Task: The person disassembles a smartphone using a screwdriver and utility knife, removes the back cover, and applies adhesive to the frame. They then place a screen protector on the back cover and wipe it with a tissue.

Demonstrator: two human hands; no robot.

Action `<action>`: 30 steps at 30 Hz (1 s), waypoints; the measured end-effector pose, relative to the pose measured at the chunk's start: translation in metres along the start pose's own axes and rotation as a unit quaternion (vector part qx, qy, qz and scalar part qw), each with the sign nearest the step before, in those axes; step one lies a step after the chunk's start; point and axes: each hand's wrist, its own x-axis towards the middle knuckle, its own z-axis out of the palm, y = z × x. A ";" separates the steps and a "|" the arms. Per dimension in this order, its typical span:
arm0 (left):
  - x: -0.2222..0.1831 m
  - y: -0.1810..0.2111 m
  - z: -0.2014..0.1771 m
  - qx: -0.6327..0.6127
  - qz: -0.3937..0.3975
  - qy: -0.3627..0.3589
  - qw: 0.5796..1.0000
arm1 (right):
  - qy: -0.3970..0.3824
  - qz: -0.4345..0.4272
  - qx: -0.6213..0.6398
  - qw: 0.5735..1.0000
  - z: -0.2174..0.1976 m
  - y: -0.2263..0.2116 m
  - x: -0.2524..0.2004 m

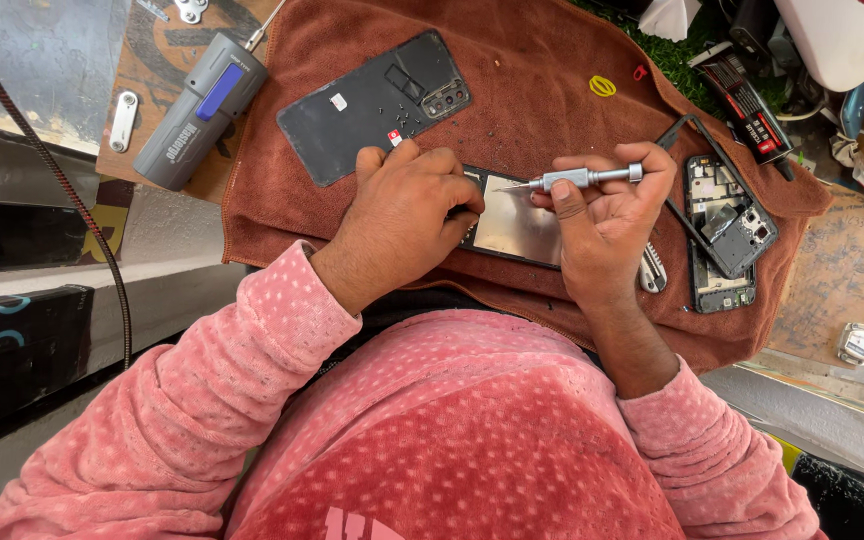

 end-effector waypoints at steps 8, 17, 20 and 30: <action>0.006 0.005 -0.005 0.045 0.008 -0.030 0.998 | -0.002 0.001 -0.001 1.000 0.000 0.001 0.001; 0.009 0.008 -0.007 0.074 0.015 -0.049 0.996 | -0.002 -0.004 -0.002 1.000 0.000 0.002 0.000; 0.010 0.009 -0.006 0.101 0.023 -0.046 0.994 | -0.004 -0.003 -0.006 1.000 -0.001 0.003 0.001; 0.014 0.004 0.000 0.103 0.024 -0.091 0.990 | -0.006 0.009 0.001 1.000 -0.004 0.004 0.000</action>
